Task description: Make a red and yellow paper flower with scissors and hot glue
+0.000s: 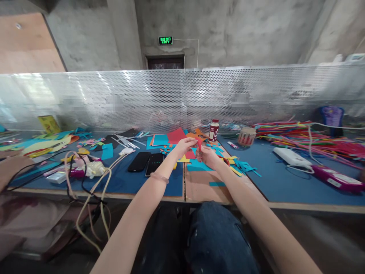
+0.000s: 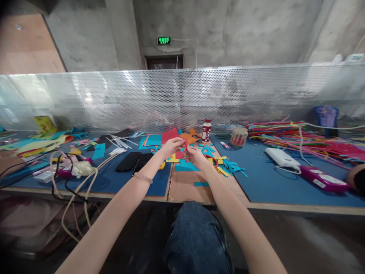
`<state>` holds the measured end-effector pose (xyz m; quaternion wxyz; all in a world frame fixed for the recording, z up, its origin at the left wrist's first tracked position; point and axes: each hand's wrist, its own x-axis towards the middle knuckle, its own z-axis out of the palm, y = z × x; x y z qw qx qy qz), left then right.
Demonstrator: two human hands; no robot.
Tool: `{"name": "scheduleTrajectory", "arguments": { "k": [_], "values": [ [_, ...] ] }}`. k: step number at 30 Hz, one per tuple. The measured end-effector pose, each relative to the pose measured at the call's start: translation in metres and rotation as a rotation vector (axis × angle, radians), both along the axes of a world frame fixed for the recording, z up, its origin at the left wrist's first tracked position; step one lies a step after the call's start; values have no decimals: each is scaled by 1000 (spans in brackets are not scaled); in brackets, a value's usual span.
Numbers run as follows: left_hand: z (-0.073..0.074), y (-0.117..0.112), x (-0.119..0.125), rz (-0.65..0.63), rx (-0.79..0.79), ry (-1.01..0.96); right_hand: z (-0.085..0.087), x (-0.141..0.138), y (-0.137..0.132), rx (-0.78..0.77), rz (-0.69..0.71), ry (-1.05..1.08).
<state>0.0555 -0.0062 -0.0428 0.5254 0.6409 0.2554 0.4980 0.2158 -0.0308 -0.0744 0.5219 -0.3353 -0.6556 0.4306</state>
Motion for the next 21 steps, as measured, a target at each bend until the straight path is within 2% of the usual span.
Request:
{"name": "scheduleTrajectory", "arguments": {
  "k": [6,8,14,21],
  "values": [
    [-2,3,-4,134,53,48,0,-1,9,284,-431,-88],
    [-2,3,-3,147,60,63,-1,0,10,401,-532,-154],
    [-6,2,4,127,29,51,-4,-1,10,660,-711,-378],
    [-10,7,8,121,2,19,-6,-2,7,825,-835,-583]
  ]
}}
